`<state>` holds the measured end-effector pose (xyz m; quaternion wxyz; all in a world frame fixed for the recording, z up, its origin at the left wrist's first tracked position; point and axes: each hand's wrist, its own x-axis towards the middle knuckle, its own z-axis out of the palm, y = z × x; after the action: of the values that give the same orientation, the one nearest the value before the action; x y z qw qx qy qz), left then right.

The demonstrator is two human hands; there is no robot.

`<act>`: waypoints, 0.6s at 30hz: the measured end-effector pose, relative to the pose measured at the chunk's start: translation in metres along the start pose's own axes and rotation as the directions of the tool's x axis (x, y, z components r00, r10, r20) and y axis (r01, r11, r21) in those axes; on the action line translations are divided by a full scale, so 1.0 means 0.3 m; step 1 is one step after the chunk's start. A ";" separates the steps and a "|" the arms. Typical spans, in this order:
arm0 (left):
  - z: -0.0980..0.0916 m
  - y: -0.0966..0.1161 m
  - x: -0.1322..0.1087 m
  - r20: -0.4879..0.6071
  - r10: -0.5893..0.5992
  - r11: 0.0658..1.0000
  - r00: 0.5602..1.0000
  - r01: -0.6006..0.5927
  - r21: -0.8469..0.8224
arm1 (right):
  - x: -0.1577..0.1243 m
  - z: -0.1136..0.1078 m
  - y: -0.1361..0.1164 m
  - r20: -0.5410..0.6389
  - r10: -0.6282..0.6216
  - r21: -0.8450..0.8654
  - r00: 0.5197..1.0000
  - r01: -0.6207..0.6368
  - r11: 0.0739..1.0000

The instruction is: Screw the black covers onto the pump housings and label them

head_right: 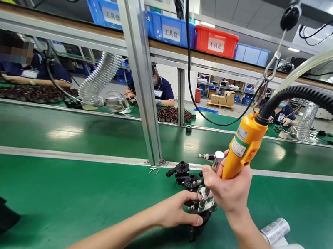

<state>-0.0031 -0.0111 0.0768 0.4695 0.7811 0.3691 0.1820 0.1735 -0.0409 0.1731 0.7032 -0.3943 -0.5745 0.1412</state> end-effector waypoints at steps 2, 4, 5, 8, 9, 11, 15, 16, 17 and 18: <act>-0.002 0.002 0.000 0.021 0.014 1.000 1.000 -0.014 0.008 | -0.007 0.004 0.006 0.017 0.032 0.003 0.999 -0.032 0.999; 0.001 0.005 -0.002 0.021 0.025 1.000 0.999 -0.025 0.015 | -0.009 0.009 0.010 0.018 0.077 0.003 0.997 -0.077 0.997; 0.004 0.008 -0.005 0.017 0.031 0.999 0.999 -0.032 0.022 | -0.007 0.010 0.010 0.010 0.095 0.001 0.995 -0.095 0.995; 0.014 0.024 -0.014 -0.035 0.006 0.989 0.999 -0.001 0.146 | 0.012 0.001 0.000 -0.049 0.113 0.019 0.992 -0.113 0.993; 0.014 0.031 -0.017 -0.081 -0.033 0.972 0.996 0.051 0.229 | 0.020 -0.009 -0.007 -0.078 0.108 0.032 0.991 -0.106 0.994; 0.007 0.042 -0.025 -0.189 -0.113 0.908 0.975 0.179 0.379 | 0.036 -0.039 -0.021 -0.146 0.085 0.053 0.986 -0.078 0.996; -0.031 0.033 -0.034 -0.144 -0.037 0.938 0.989 0.084 0.336 | 0.048 -0.106 -0.040 -0.267 0.037 0.056 0.963 -0.023 0.998; -0.038 0.024 -0.033 -0.091 -0.002 0.962 0.996 0.027 0.273 | 0.046 -0.116 -0.042 -0.276 0.033 0.049 0.961 -0.020 0.999; -0.042 0.014 -0.031 -0.047 0.015 0.977 0.999 -0.005 0.214 | 0.043 -0.121 -0.043 -0.271 0.031 0.039 0.962 -0.021 0.999; -0.043 0.003 -0.027 -0.014 0.013 0.985 1.000 -0.010 0.171 | 0.038 -0.121 -0.043 -0.257 0.032 0.034 0.966 -0.024 0.999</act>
<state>-0.0162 -0.0098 0.0844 0.3969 0.8192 0.3825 0.1582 0.2072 -0.0560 0.1892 0.7760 -0.4063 -0.4704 0.1074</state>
